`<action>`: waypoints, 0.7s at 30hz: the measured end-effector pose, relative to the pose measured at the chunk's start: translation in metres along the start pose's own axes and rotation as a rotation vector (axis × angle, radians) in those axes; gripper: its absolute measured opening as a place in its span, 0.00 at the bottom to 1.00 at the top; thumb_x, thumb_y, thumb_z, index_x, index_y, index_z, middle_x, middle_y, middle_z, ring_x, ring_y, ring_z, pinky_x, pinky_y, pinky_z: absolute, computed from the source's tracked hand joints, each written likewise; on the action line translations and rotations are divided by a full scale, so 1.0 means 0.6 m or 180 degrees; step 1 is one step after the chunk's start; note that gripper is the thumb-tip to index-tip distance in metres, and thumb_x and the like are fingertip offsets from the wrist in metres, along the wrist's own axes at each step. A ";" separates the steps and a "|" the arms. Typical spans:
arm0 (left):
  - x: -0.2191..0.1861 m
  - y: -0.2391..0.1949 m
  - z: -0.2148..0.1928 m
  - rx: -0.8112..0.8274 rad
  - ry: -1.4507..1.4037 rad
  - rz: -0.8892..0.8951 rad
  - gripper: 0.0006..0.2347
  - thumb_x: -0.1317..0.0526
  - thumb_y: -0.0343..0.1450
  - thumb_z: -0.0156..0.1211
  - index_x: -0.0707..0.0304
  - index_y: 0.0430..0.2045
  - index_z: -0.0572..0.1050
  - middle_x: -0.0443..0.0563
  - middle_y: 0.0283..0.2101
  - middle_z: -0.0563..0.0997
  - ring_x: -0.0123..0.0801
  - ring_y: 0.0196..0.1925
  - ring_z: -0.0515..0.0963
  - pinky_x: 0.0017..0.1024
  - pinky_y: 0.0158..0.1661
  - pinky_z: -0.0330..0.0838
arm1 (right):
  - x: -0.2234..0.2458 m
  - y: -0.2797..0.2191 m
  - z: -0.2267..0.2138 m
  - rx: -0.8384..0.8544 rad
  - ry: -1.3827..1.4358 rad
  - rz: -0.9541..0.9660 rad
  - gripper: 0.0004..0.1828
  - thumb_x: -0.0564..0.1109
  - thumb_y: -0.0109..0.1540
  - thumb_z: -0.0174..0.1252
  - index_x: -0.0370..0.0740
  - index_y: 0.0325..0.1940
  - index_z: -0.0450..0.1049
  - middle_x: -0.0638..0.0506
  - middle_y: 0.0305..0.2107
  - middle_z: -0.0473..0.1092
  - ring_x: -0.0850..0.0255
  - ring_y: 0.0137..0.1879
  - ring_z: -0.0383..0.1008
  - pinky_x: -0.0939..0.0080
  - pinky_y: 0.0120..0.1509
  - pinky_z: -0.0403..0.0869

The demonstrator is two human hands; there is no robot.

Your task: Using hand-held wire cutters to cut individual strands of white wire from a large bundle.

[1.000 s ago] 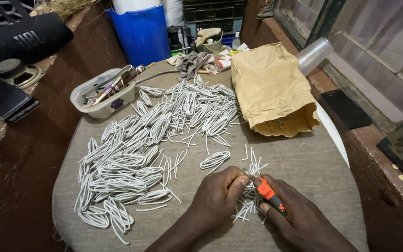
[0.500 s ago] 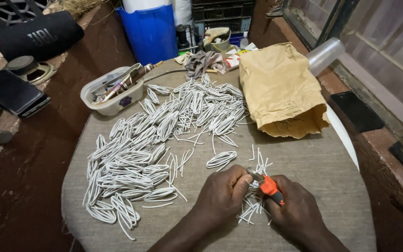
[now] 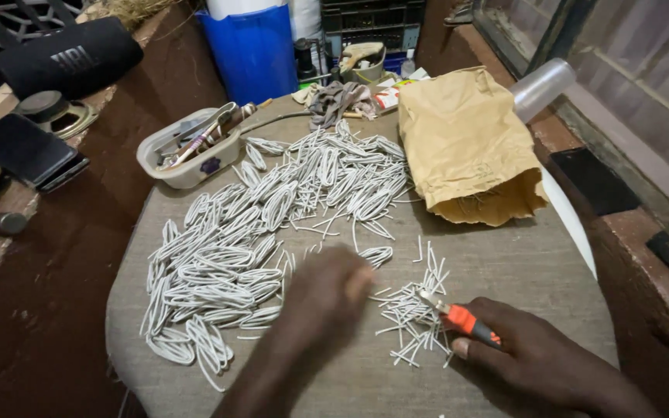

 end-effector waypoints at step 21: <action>0.095 0.067 0.002 0.0113 -0.1412 -0.0552 0.06 0.62 0.78 0.62 0.57 0.31 0.82 0.50 0.33 0.89 0.37 0.34 0.91 0.36 0.38 0.88 | 0.023 -0.025 0.005 -0.0433 -0.0200 -0.0452 0.36 0.63 0.63 0.59 0.75 0.78 0.64 0.67 0.69 0.74 0.61 0.70 0.77 0.59 0.67 0.73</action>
Point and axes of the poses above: each hand's wrist, its own y-axis towards the middle knuckle, its own z-axis out of the palm, x = y × z, the point moved 9 cm from there along y, towards the middle knuckle
